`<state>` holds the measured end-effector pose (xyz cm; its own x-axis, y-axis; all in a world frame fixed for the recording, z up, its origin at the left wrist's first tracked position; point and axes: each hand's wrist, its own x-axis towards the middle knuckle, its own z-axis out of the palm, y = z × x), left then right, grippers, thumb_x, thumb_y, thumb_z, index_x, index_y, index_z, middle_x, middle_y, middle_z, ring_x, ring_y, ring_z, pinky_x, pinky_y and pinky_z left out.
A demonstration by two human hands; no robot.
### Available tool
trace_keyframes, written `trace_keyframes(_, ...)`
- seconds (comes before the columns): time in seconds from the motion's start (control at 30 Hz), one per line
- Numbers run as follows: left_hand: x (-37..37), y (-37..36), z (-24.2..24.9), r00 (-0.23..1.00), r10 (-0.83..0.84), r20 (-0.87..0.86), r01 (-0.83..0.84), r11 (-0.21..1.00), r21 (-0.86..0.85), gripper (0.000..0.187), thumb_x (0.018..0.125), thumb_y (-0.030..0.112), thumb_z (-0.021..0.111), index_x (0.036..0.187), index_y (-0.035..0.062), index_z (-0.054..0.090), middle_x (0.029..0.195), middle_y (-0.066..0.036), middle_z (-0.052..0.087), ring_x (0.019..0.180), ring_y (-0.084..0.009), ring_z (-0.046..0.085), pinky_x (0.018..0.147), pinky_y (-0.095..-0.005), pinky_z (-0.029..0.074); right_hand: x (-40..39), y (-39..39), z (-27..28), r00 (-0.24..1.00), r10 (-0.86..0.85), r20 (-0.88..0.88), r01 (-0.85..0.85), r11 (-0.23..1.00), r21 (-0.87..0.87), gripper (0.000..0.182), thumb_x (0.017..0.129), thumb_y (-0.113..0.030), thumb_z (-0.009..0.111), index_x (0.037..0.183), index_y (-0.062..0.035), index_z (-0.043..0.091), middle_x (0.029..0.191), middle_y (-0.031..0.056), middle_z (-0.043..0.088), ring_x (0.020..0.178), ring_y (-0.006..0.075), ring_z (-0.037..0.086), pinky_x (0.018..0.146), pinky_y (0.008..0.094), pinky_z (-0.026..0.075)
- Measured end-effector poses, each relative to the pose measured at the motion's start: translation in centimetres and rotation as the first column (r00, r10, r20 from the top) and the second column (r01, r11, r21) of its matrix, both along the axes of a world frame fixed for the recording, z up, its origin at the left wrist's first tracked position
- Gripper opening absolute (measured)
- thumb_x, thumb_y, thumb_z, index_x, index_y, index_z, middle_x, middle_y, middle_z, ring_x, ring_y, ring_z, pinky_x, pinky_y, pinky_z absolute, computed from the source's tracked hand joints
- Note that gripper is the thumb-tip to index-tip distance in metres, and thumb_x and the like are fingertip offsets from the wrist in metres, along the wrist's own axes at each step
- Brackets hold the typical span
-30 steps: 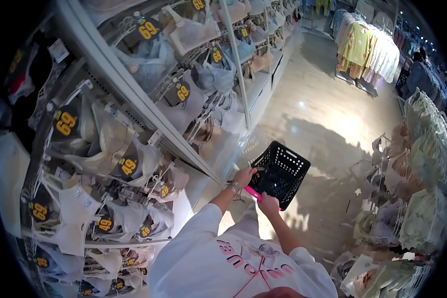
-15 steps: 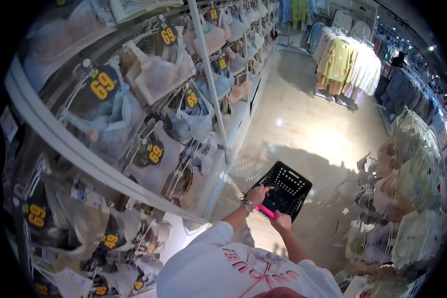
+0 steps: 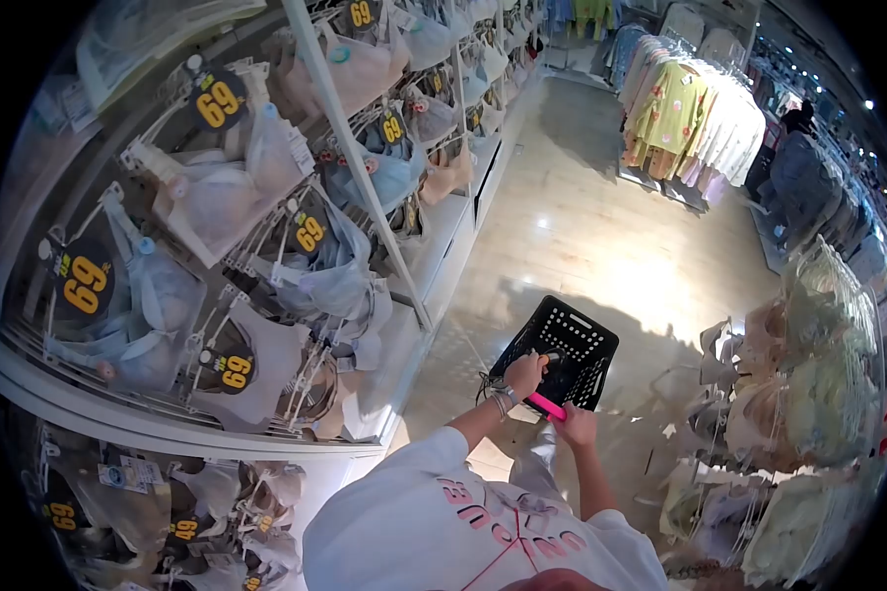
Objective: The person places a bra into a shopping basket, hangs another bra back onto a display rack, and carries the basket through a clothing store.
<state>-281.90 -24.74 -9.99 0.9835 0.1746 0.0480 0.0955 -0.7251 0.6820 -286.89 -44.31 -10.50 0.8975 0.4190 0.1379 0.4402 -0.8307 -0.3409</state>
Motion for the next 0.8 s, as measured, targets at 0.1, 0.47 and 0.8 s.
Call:
trace_keyframes(0.1,4.1,-1.1,-0.1,1.000,0.029,-0.001,-0.029,1.000,0.008,0.037,0.095,0.035,0.041,0.081,0.0060,0.059,0.076,-0.018,0.064,0.071,-0.0378,0.063,0.064,-0.0495,0.049,4.4,-1.0,0.8,1.000,0.016,-0.013,-0.016,1.000,-0.020,0.035,0.070,-0.039,0.073,0.072,-0.0096,0.055,0.061,0.0133,0.060,0.056,0.0338,0.061,0.051,0.0457,0.048)
trace_keyframes(0.47,17.8,-5.0,0.3,0.971,0.237,-0.029,-0.238,0.971,-0.035,0.033,0.096,0.032,0.043,0.086,0.0049,0.060,0.084,-0.020,0.063,0.080,-0.0392,0.060,0.068,-0.0491,0.046,20.9,-5.6,1.0,0.979,0.196,-0.053,-0.194,0.980,0.043,0.030,0.073,-0.035,0.069,0.074,-0.0090,0.055,0.061,0.0108,0.061,0.056,0.0318,0.062,0.052,0.0439,0.049)
trace_keyframes(0.8,30.0,-5.7,0.2,0.965,0.263,0.023,-0.263,0.965,0.005,0.034,0.096,0.030,0.043,0.085,0.0031,0.059,0.081,-0.020,0.062,0.078,-0.0400,0.059,0.067,-0.0489,0.045,34.0,-6.0,1.6,0.982,0.190,0.005,-0.190,0.981,0.043,0.030,0.068,-0.035,0.072,0.070,-0.0103,0.055,0.057,0.0107,0.060,0.054,0.0317,0.061,0.050,0.0429,0.049)
